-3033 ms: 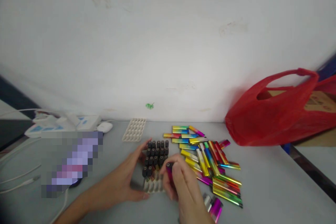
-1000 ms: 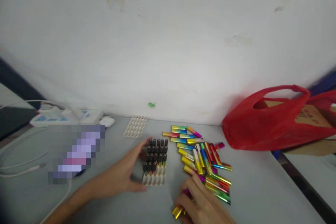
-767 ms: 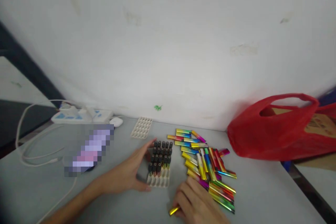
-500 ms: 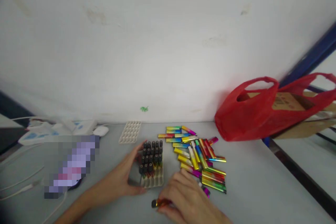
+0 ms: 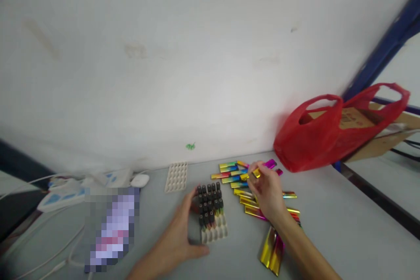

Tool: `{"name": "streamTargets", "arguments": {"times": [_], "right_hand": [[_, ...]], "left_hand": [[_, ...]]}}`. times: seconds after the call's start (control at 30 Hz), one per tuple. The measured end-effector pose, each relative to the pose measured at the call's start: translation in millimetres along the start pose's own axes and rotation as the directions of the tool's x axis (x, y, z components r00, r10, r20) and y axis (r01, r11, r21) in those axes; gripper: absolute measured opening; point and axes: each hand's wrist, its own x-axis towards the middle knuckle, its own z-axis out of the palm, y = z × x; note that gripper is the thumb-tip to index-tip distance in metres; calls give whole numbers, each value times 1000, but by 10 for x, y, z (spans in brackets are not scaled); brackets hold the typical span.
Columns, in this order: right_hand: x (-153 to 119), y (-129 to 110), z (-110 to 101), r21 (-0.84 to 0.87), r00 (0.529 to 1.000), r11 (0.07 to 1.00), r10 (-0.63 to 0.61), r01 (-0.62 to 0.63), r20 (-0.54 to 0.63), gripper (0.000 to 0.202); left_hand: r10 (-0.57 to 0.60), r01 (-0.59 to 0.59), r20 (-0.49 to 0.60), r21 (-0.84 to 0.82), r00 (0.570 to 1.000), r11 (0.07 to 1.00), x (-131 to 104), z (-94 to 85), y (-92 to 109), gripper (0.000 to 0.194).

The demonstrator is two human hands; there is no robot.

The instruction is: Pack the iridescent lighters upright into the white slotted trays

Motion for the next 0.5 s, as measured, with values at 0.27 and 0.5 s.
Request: {"name": "streamTargets", "arguments": {"times": [0.27, 0.5], "right_hand": [[-99, 208, -49, 55, 959, 967, 237, -248, 158, 38], [-238, 308, 32, 145, 883, 880, 419, -452, 213, 64]], "left_hand": [[-13, 13, 13, 20, 1000, 1000, 93, 28, -234, 171], [68, -67, -15, 72, 998, 995, 88, 60, -453, 168]]}}
